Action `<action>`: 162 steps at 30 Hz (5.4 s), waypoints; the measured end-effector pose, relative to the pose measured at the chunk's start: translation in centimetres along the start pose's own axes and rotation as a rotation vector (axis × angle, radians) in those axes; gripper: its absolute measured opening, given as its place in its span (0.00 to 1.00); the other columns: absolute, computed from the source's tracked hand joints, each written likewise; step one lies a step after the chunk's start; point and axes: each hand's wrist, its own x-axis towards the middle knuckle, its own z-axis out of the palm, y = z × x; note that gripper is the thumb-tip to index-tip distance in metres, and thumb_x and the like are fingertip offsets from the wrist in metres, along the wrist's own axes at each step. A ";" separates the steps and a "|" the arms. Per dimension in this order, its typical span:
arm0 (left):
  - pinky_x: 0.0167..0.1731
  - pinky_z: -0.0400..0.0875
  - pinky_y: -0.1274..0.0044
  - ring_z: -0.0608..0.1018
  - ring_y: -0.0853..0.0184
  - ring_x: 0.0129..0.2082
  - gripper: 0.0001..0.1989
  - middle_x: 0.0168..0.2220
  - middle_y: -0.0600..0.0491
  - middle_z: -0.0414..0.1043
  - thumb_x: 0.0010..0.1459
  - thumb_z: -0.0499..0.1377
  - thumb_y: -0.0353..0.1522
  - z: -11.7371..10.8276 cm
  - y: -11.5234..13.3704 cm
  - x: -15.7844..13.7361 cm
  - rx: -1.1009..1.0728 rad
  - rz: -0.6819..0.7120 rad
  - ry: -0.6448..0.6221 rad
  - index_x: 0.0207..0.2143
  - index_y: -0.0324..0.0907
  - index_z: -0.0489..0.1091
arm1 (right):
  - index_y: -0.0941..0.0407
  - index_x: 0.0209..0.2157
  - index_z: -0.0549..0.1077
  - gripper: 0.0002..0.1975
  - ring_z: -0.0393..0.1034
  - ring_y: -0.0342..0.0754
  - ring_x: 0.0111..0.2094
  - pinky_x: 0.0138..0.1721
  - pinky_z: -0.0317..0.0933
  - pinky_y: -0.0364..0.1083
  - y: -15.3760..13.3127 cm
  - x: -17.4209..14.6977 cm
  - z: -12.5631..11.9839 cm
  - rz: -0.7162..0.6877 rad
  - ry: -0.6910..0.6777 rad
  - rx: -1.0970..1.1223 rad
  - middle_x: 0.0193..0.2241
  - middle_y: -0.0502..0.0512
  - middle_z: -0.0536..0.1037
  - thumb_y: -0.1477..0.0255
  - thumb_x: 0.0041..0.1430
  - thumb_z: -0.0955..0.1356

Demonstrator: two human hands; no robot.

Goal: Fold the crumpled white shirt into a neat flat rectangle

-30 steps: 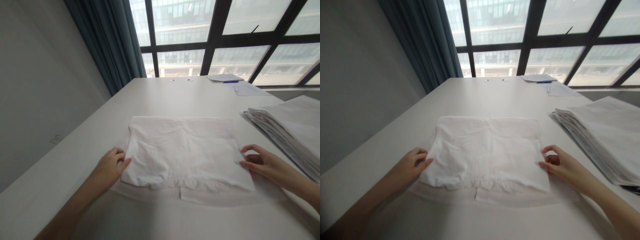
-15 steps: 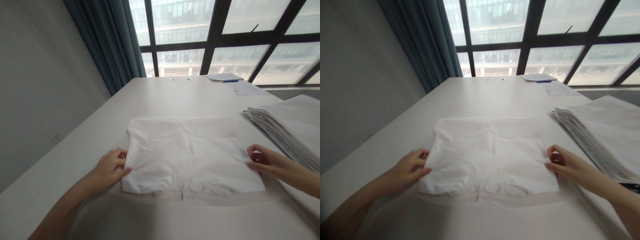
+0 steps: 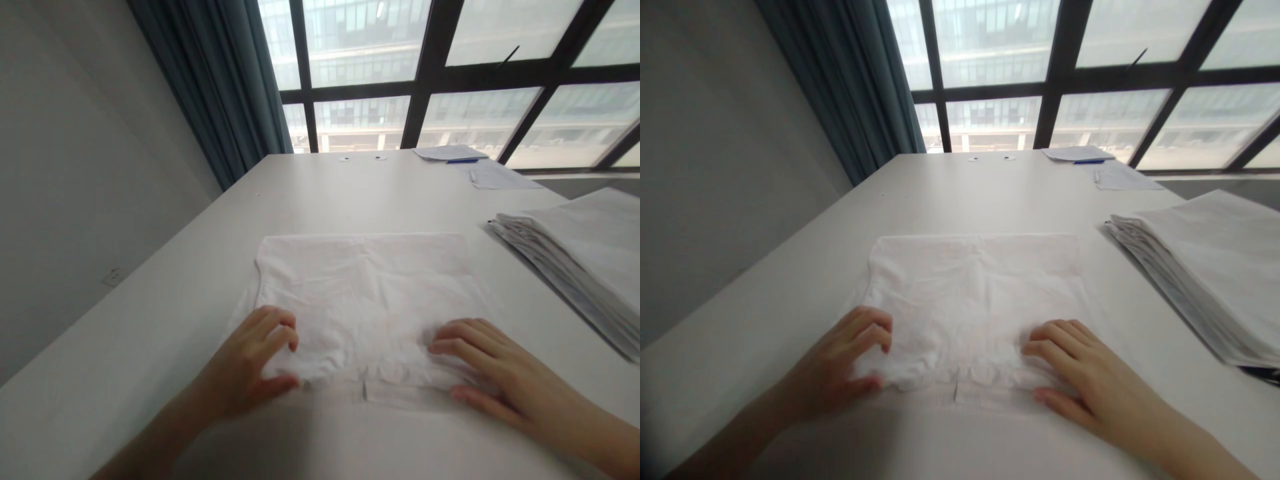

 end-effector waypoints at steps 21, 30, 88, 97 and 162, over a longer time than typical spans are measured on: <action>0.39 0.68 0.66 0.70 0.60 0.35 0.07 0.36 0.48 0.69 0.55 0.52 0.32 2.6 3.2 0.3 0.054 0.123 -0.070 0.36 0.41 0.66 | 0.56 0.36 0.68 0.10 0.67 0.47 0.30 0.33 0.63 0.45 -0.6 0.2 2.5 -0.128 0.105 -0.221 0.29 0.53 0.71 0.76 0.69 0.57; 0.35 0.69 0.73 0.71 0.66 0.29 0.07 0.27 0.54 0.68 0.65 0.52 0.27 2.6 3.3 0.7 0.200 0.235 0.069 0.31 0.41 0.64 | 0.55 0.32 0.66 0.11 0.66 0.46 0.27 0.30 0.60 0.44 -0.5 0.6 1.5 -0.105 0.049 -0.176 0.26 0.51 0.70 0.69 0.70 0.59; 0.55 0.70 0.71 0.74 0.65 0.54 0.13 0.55 0.52 0.73 0.69 0.49 0.27 2.9 3.7 1.2 0.186 0.360 0.005 0.43 0.39 0.74 | 0.59 0.36 0.70 0.06 0.66 0.49 0.25 0.29 0.56 0.48 -4.1 5.2 4.3 -0.185 0.027 -0.484 0.25 0.53 0.73 0.81 0.61 0.63; 0.64 0.55 0.72 0.72 0.67 0.57 0.17 0.55 0.55 0.73 0.70 0.46 0.28 2.6 2.7 0.6 0.081 0.413 -0.096 0.56 0.45 0.67 | 0.55 0.36 0.66 0.06 0.67 0.48 0.31 0.34 0.60 0.46 -3.2 3.9 3.4 -0.168 -0.219 -0.094 0.31 0.51 0.73 0.80 0.62 0.63; 0.59 0.60 0.65 0.65 0.57 0.59 0.18 0.59 0.46 0.64 0.66 0.52 0.35 2.2 -1.4 -0.5 0.116 -0.046 -0.078 0.57 0.46 0.66 | 0.43 0.66 0.53 0.29 0.50 0.51 0.66 0.66 0.44 0.57 -0.1 -0.6 2.5 -0.062 -0.176 -0.027 0.64 0.48 0.61 0.70 0.66 0.63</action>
